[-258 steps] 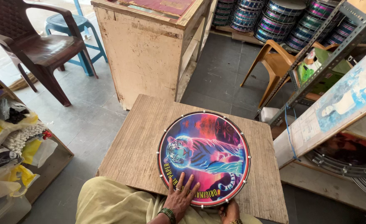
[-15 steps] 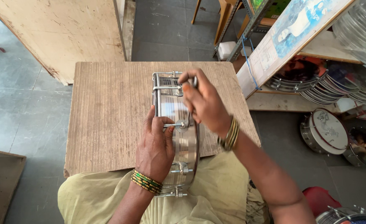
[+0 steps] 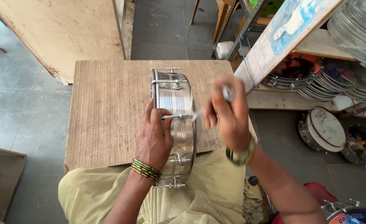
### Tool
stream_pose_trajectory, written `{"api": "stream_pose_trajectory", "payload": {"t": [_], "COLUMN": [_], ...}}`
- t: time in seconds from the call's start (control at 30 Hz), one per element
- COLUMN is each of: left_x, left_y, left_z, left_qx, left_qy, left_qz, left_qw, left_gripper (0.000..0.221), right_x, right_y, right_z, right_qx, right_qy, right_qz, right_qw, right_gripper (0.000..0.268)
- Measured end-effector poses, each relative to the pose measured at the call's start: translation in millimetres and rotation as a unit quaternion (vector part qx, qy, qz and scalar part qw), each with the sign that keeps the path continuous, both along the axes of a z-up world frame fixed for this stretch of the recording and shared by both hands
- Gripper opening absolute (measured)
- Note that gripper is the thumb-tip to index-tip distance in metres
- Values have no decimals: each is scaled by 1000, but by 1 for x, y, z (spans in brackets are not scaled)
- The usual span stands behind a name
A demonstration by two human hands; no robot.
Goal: The person uses a wrench to remove tension rods from a drum, lifts off the drum head, and then fits the head back onto the shell and begins tightening the rods again.
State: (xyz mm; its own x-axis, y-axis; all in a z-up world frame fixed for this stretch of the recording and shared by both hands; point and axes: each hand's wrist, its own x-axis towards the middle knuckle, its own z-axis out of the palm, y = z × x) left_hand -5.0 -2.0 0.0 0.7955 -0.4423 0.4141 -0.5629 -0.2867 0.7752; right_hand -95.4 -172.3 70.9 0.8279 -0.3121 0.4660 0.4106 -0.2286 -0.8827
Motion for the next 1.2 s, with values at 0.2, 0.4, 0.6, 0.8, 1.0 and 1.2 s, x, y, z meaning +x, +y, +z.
{"api": "stream_pose_trajectory", "payload": {"t": [0.2, 0.4, 0.6, 0.8, 1.0, 1.2], "left_x": [1, -1, 2, 1, -6, -5], "left_y": [2, 1, 1, 2, 2, 5], "left_z": [1, 6, 4, -2, 4, 4], "left_qx": [6, 34, 36, 5, -24, -30], "left_qy": [-16, 6, 27, -16, 29, 10], "left_qz": [-1, 11, 2, 2, 23, 52], "left_qw": [1000, 999, 999, 1000, 999, 998], "left_gripper": [16, 18, 20, 15, 25, 27], "right_x": [71, 73, 9, -39, -12, -7], "right_y": [-20, -18, 17, -17, -90, -112], "right_z": [7, -5, -38, -78, -218, -354], "right_qx": [119, 49, -370, -202, -359, -500], "right_qy": [153, 192, -171, -265, 347, 437], "right_qz": [54, 53, 38, -133, -285, -156], "right_qw": [980, 979, 912, 934, 818, 731], "right_gripper": [21, 22, 10, 10, 21, 25]}}
